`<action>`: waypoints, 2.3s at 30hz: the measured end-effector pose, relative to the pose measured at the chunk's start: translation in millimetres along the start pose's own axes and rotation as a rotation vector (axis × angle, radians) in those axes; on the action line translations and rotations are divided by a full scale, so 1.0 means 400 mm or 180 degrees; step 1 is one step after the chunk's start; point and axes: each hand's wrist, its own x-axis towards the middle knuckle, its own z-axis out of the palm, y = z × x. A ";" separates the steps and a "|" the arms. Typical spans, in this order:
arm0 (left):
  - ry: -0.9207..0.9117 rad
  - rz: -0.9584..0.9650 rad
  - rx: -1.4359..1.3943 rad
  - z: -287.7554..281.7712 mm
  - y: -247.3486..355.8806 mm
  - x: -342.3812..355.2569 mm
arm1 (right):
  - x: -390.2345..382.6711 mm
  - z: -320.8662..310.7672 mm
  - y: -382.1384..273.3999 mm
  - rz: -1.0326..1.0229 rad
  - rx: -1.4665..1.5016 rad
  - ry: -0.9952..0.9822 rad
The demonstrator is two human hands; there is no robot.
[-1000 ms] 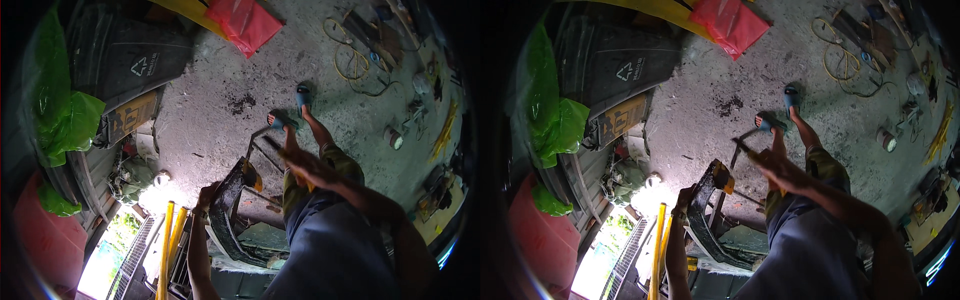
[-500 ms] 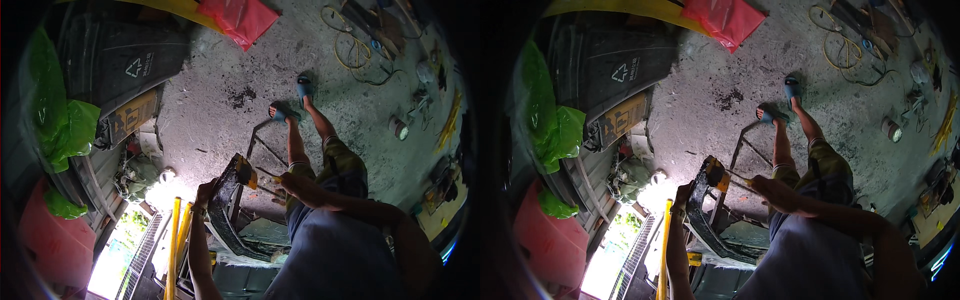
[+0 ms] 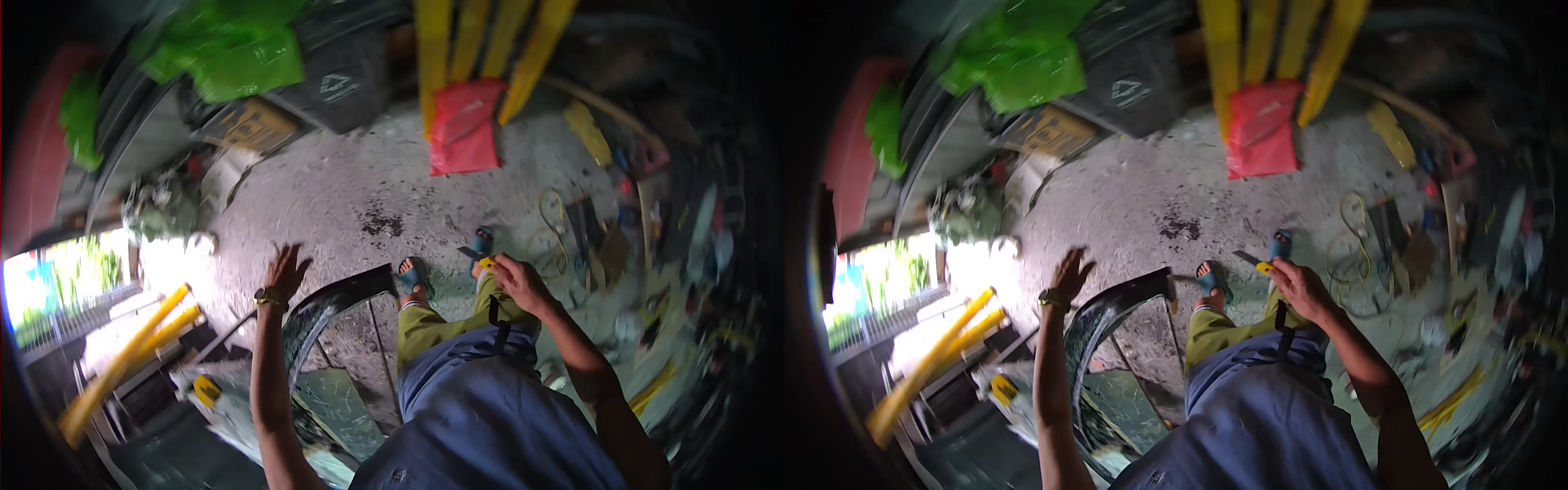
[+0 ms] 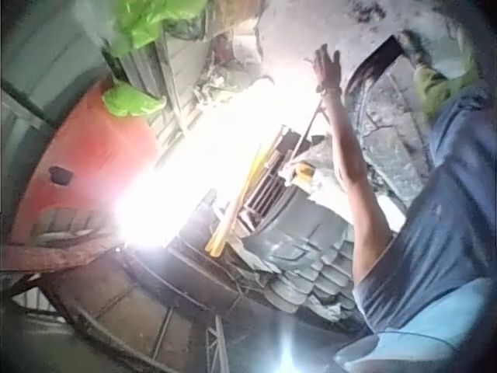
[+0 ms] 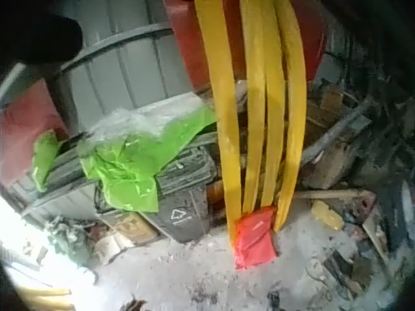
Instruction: Trim a composite car part with a utility knife and mix resin for repair.
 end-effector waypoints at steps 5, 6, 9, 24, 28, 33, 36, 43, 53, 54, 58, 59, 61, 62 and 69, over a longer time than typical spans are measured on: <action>0.2262 -0.0546 -0.1533 -0.268 0.331 -0.156 | 0.160 -0.079 -0.040 -0.0863 -0.0284 -0.0529; 0.2657 -0.0681 -0.1786 -0.247 0.378 -0.197 | 0.200 -0.098 -0.030 -0.0965 -0.0358 -0.0742; 0.3549 -0.1276 -0.2820 -0.100 0.533 -0.333 | 0.355 -0.120 -0.035 -0.1277 -0.0248 -0.1454; 0.4451 -0.1470 -0.4124 0.398 0.749 -0.180 | 0.596 0.026 -0.131 -0.4018 -0.0913 -0.3162; 0.4674 -0.0979 -0.3621 0.428 0.717 -0.155 | 0.627 0.086 -0.158 -0.4558 -0.0715 -0.3251; 0.5125 -0.0592 -0.3261 0.526 0.671 -0.124 | 0.644 0.112 -0.185 -0.5505 -0.0624 -0.2846; 0.5391 -0.0019 -0.3082 0.565 0.651 -0.105 | 0.674 0.113 -0.171 -0.6012 -0.1065 -0.2473; 0.6489 0.0317 -0.2546 0.659 0.596 0.015 | 0.726 0.108 -0.142 -0.7079 -0.1216 -0.1304; 0.6692 -0.0301 -0.3753 0.601 0.681 0.337 | 0.534 0.003 -0.277 -0.8645 -0.2686 0.0175; 0.6885 0.0161 -0.3868 0.558 0.683 0.344 | 0.512 0.004 -0.291 -0.8682 -0.2704 0.0140; 0.7196 0.1365 -0.4446 0.472 0.681 0.366 | 0.449 0.027 -0.325 -0.9361 -0.2746 0.0498; 0.7222 0.1393 -0.4451 0.464 0.678 0.368 | 0.442 0.039 -0.330 -0.9540 -0.2668 0.0667; 0.7240 0.1948 -0.4851 0.451 0.676 0.365 | 0.422 0.047 -0.338 -0.9627 -0.2674 0.0677; 0.7271 0.1968 -0.4838 0.448 0.671 0.363 | 0.410 0.048 -0.341 -0.9617 -0.2868 0.0709; 0.7989 0.1791 -0.4631 0.434 0.663 0.370 | 0.385 0.049 -0.350 -0.9754 -0.3054 0.0509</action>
